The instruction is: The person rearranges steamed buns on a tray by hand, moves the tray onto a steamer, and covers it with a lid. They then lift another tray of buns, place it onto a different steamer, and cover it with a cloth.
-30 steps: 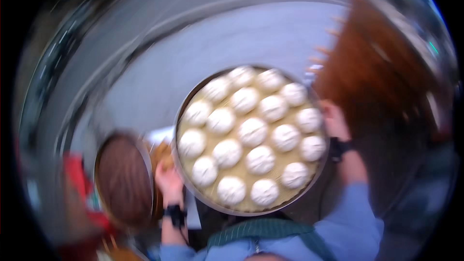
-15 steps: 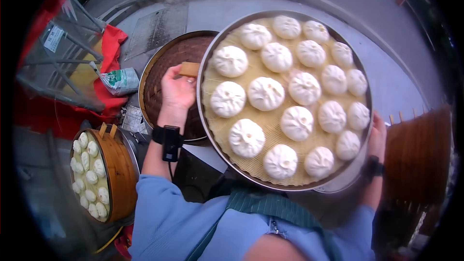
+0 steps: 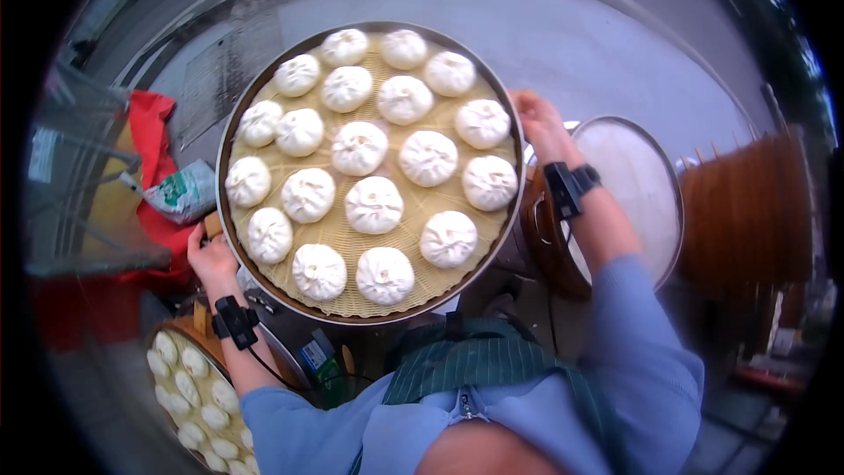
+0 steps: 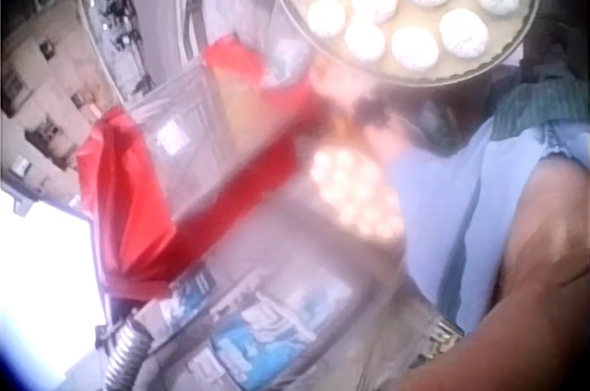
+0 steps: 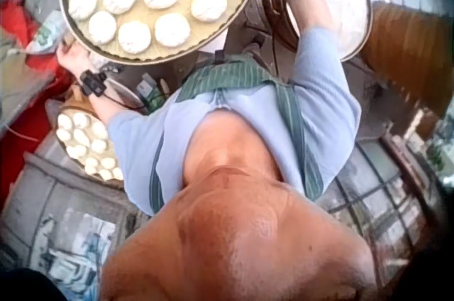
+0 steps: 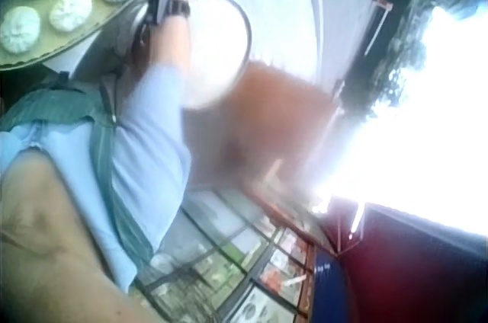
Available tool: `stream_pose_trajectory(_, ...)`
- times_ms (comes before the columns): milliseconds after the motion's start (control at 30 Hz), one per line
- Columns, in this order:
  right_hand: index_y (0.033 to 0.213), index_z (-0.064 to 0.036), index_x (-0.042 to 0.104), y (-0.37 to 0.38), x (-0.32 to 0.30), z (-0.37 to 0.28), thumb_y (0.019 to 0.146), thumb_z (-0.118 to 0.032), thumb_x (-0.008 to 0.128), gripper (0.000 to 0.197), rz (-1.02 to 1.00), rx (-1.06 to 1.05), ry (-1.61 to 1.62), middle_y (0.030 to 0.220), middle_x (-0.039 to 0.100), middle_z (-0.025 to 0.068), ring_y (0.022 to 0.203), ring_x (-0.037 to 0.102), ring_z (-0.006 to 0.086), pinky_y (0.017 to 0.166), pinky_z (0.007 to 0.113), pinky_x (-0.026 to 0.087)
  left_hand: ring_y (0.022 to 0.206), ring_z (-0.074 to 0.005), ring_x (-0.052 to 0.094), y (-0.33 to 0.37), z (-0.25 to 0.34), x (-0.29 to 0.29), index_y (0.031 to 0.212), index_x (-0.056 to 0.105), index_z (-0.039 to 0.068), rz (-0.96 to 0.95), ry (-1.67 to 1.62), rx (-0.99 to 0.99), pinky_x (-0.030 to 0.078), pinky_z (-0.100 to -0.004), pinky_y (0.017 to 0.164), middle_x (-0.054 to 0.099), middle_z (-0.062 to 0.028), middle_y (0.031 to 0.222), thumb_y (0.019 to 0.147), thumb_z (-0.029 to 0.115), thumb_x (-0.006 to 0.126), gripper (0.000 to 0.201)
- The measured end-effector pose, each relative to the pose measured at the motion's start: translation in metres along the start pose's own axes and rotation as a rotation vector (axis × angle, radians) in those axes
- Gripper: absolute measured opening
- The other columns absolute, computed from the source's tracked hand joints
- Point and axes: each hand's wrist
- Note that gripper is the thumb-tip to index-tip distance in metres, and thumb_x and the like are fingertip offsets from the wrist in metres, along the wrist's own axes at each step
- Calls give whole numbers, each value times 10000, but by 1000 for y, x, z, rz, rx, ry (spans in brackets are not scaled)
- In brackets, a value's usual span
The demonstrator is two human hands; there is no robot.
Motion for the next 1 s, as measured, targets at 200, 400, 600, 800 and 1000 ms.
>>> stream_pose_trajectory(200, 1047, 45, 509, -22, 3, -35, 913, -121, 368, 256, -311, -143, -309, 1025, 557, 152, 928, 565, 219, 847, 304, 484, 1168, -299, 416, 20, -30, 17, 1228, 372, -52, -20, 15, -9, 268, -421, 1038, 476, -153, 1223, 764, 223, 584, 580)
stream_pose_trajectory(400, 1038, 48, 471, 0, -5, -41, 883, -136, 426, 245, -228, -326, -233, 1048, 535, 188, 975, 552, 255, 857, 324, 478, 1185, -272, 395, 21, -35, 26, 1235, 345, -71, 131, -90, -93, 273, -401, 1034, 429, -167, 1263, 778, 229, 585, 596)
stream_pose_trajectory(600, 1124, -27, 467, -75, -79, -31, 753, -359, 655, 532, 298, -848, -1410, 1000, 554, 194, 927, 564, 301, 768, 406, 455, 1166, -281, 432, 28, -15, -5, 1168, 432, -66, 45, -5, 29, 292, -394, 1029, 477, -173, 1234, 811, 209, 545, 464)
stream_pose_trajectory(800, 946, -80, 523, -177, -245, 33, 714, -217, 704, 325, 554, -765, -1965, 898, 560, 151, 837, 549, 344, 713, 421, 444, 1119, -272, 485, 27, -36, -77, 1125, 509, -15, 51, 441, 310, 358, -406, 984, 541, -162, 1176, 835, 234, 512, 382)
stream_pose_trajectory(1000, 901, -66, 540, -199, -253, 50, 716, -149, 680, 246, 481, -884, -2072, 856, 565, 143, 812, 548, 344, 683, 415, 449, 1095, -258, 505, -24, -113, -157, 1190, 490, 15, 94, 851, 450, 400, -400, 955, 522, -136, 1209, 888, 317, 407, 436)
Point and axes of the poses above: each hand's wrist, its own y-axis towards the middle knuckle, its own x-axis out of the palm, z = x × y
